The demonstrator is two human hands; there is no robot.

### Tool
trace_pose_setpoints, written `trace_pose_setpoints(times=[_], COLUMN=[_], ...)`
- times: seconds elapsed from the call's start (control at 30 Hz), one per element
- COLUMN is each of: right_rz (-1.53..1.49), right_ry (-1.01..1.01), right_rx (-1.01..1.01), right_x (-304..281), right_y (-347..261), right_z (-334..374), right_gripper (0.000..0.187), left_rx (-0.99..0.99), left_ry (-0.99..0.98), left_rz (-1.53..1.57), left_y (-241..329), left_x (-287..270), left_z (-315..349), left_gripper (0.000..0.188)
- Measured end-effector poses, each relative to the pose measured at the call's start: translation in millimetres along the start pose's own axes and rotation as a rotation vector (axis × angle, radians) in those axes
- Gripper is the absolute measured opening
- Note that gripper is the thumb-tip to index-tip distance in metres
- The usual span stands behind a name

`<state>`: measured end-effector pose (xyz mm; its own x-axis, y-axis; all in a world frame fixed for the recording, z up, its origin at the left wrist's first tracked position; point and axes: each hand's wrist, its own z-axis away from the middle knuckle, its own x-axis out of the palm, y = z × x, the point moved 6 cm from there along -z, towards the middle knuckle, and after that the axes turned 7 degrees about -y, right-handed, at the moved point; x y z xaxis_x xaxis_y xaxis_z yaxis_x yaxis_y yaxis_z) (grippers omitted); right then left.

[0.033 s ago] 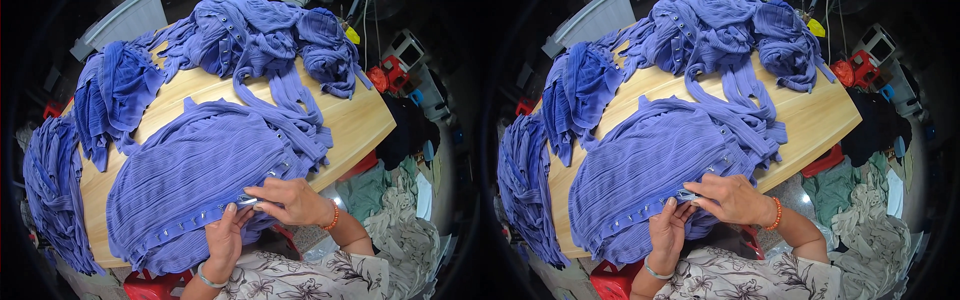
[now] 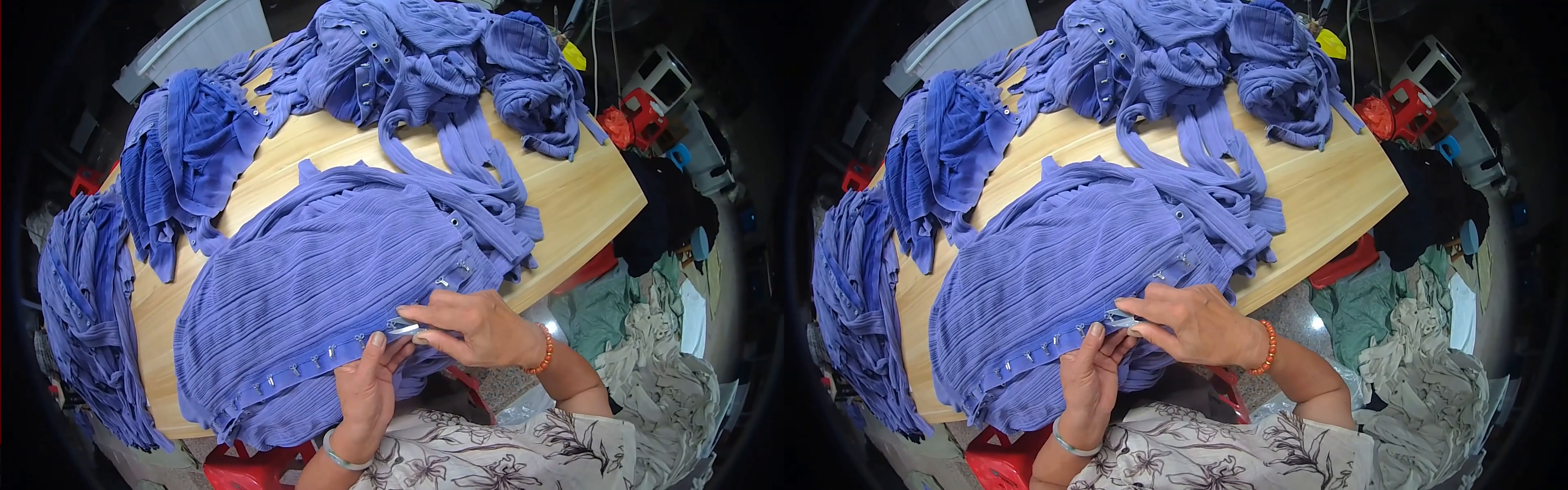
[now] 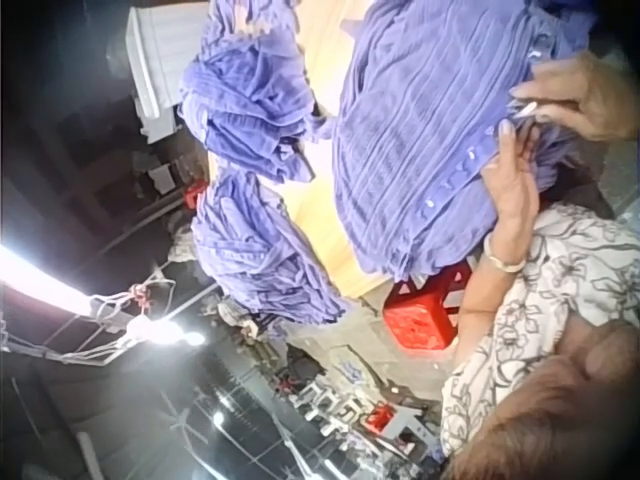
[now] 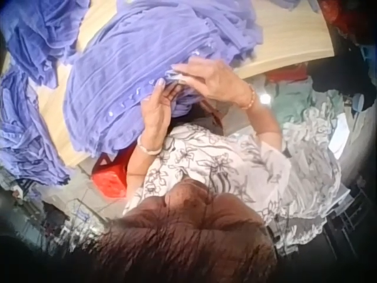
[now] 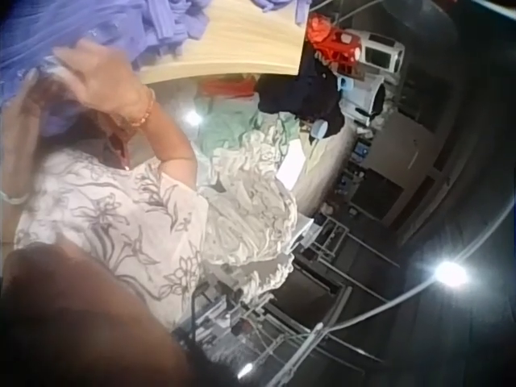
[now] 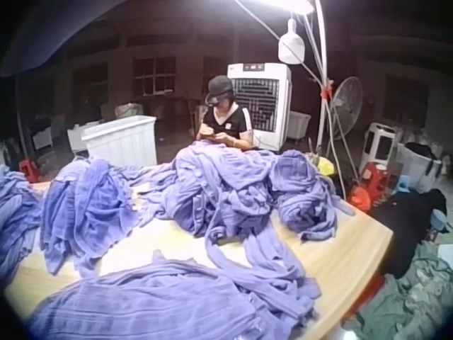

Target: Processing blue fabric panels with hooks using a small hand tool to trim or separate them.

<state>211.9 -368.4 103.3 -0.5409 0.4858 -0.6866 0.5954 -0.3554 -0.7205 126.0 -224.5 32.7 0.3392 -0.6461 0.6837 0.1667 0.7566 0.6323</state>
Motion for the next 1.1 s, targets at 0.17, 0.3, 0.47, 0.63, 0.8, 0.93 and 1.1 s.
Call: trace_pose_setpoints(times=[0.17, 0.3, 0.47, 0.63, 0.8, 0.93, 1.1], right_rz=[-0.016, -0.013, -0.012, -0.010, -0.023, -0.029, -0.033], right_ry=[0.013, 0.019, 0.036, 0.073, 0.138, 0.146, 0.120], right_rx=[-0.043, -0.031, -0.043, -0.051, -0.043, -0.029, -0.026], right_x=[0, 1, 3, 3, 2, 0, 2], right_y=[3, 3, 5, 5, 7, 8, 7], right_z=[-3, -5, -6, -6, -2, 5, 5], right_gripper=[0.040, 0.038, 0.037, 0.034, 0.030, 0.032, 0.036], left_rx=[0.007, 0.010, 0.013, 0.012, -0.003, 0.005, 0.025], left_ry=[-0.003, -0.004, -0.010, -0.003, -0.001, 0.001, -0.028], left_rz=[-0.018, -0.036, -0.052, -0.065, -0.049, -0.043, -0.063], left_y=[0, 0, 1, 1, 1, 3, 3], left_x=[1, 1, 0, -2, -3, -1, -1], left_z=[-1, -1, -1, -1, -1, 0, -1], left_gripper=[0.028, 0.028, 0.029, 0.030, 0.031, 0.031, 0.028])
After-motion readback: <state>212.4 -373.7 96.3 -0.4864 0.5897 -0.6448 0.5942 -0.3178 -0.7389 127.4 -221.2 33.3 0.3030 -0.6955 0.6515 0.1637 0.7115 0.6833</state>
